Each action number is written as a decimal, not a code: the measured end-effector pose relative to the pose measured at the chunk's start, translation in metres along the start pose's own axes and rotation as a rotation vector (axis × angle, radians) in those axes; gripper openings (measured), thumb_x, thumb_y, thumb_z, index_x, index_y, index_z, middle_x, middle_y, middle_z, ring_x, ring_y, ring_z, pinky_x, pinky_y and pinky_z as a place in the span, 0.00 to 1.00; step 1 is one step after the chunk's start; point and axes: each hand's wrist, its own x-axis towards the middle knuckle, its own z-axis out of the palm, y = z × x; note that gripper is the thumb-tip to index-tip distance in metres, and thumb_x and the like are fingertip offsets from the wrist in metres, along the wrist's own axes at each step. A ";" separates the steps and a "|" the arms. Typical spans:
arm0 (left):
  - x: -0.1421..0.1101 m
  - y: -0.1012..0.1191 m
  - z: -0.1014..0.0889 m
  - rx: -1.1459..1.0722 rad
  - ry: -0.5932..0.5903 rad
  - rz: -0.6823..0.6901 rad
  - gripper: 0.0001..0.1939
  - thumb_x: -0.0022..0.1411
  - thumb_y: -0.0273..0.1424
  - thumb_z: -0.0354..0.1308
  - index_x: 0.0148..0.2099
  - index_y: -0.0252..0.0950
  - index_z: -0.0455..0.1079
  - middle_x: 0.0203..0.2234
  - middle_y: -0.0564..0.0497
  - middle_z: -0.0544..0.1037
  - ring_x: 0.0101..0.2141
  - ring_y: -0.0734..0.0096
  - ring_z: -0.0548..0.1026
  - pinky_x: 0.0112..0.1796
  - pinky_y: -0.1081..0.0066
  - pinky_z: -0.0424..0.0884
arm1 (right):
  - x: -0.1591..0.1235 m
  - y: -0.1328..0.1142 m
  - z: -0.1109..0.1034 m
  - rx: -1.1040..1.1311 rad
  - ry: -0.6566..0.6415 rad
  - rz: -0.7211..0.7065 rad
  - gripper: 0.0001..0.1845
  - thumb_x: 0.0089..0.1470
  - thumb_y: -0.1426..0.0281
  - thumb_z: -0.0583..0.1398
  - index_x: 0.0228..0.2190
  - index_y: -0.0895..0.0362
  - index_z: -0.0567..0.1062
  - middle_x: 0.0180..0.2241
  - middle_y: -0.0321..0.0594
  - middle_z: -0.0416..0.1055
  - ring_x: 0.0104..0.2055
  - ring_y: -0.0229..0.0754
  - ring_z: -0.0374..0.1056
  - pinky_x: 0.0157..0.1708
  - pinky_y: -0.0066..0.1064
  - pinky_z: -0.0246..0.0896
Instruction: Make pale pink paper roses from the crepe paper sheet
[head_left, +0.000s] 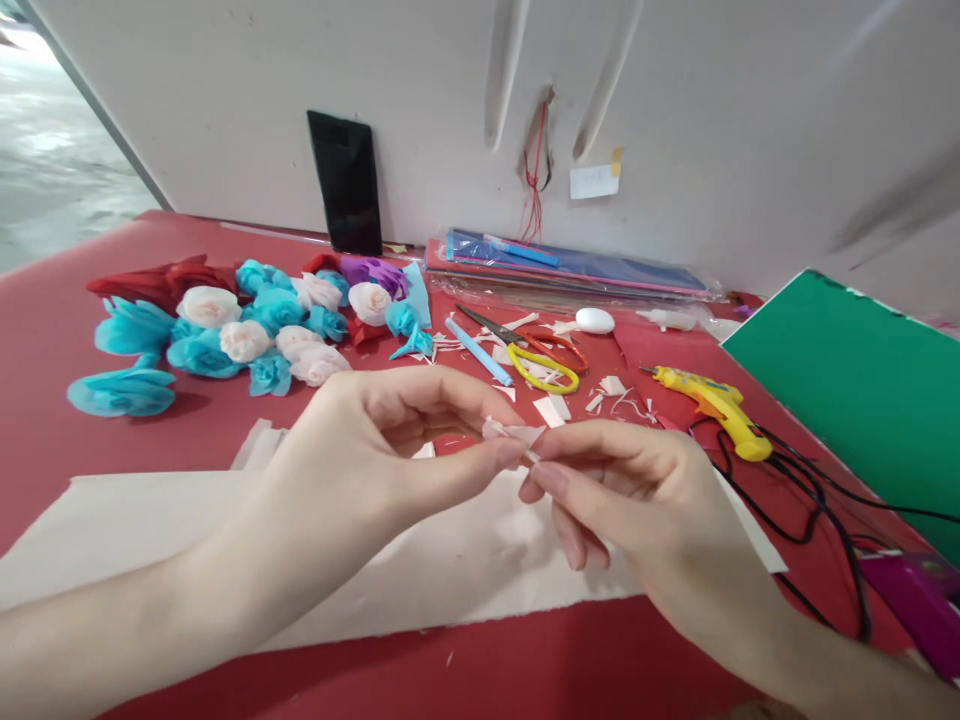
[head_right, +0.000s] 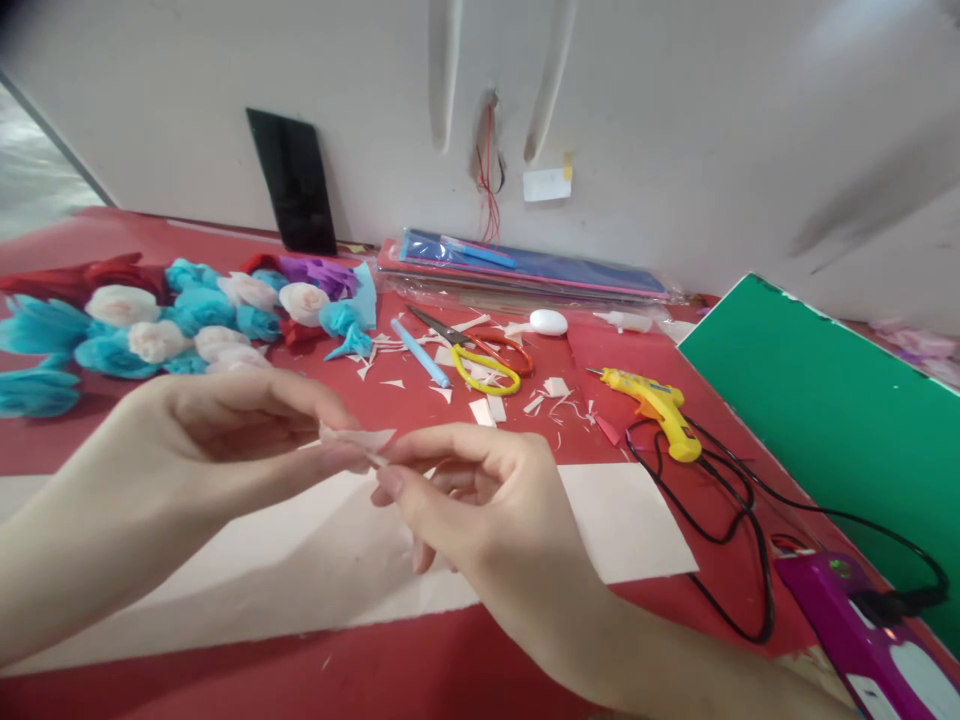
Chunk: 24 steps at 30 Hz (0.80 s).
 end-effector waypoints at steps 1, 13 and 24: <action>0.000 0.000 0.000 0.005 -0.004 0.004 0.05 0.58 0.27 0.64 0.30 0.42 0.76 0.26 0.64 0.82 0.28 0.79 0.81 0.31 0.87 0.76 | -0.001 -0.002 0.001 0.001 0.029 0.001 0.03 0.45 0.75 0.67 0.26 0.56 0.81 0.22 0.34 0.76 0.14 0.26 0.61 0.14 0.17 0.57; 0.003 0.001 -0.001 -0.017 -0.041 0.014 0.05 0.58 0.26 0.64 0.32 0.42 0.76 0.26 0.64 0.82 0.29 0.81 0.80 0.31 0.88 0.75 | -0.008 -0.012 0.006 -0.141 0.187 -0.017 0.03 0.44 0.75 0.67 0.22 0.56 0.80 0.18 0.30 0.74 0.16 0.25 0.61 0.16 0.14 0.59; 0.005 0.001 -0.004 0.061 -0.089 -0.017 0.03 0.59 0.29 0.63 0.34 0.44 0.76 0.27 0.65 0.83 0.30 0.81 0.81 0.31 0.89 0.74 | -0.006 -0.013 0.005 -0.210 0.158 -0.010 0.04 0.46 0.74 0.67 0.22 0.55 0.79 0.15 0.27 0.69 0.16 0.25 0.61 0.16 0.13 0.59</action>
